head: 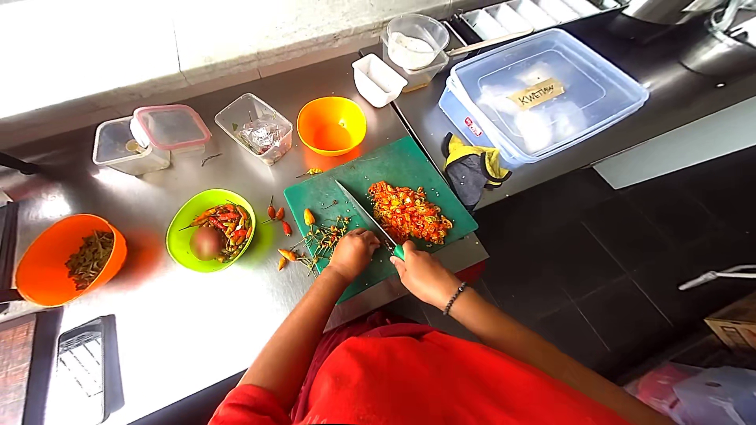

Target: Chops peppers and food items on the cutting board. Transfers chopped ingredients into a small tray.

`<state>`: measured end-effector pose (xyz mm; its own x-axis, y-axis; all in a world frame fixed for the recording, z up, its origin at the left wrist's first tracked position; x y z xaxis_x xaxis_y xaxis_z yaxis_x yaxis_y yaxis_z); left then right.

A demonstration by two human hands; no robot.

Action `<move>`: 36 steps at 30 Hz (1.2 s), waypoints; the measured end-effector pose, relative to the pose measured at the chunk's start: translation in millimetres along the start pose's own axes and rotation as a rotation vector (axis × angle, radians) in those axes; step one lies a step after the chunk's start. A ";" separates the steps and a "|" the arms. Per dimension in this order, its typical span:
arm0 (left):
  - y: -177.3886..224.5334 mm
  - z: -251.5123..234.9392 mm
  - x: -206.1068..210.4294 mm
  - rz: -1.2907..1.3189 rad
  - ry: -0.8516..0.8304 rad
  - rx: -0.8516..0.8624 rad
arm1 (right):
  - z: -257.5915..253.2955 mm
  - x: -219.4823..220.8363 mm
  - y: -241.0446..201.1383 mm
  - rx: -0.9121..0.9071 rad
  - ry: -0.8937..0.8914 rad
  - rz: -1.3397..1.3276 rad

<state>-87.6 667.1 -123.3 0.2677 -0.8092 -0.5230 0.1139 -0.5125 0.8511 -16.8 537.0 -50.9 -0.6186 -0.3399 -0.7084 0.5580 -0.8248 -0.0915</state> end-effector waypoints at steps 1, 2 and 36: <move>-0.4 0.1 0.5 -0.003 0.002 0.002 | 2.7 1.5 -0.8 0.007 -0.009 0.001; -0.9 0.1 1.4 -0.004 0.006 0.011 | 3.7 4.1 -1.3 0.013 -0.012 -0.003; 19.0 18.5 -2.9 0.009 -0.109 0.009 | -5.0 19.0 29.5 -0.080 0.110 -0.121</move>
<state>-103.9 654.5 -106.5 0.1627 -0.8400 -0.5175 0.1031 -0.5072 0.8556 -9.4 508.5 -70.6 -0.6224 -0.1852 -0.7605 0.5277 -0.8168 -0.2330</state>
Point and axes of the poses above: each hand's wrist, its own z-axis away from the middle knuckle, its own x-axis out of the palm, y = z × x, the point moved 1 cm from there along -z, towards the middle knuckle, and after that the axes turned 12 degrees about z, right-handed, at the moved point
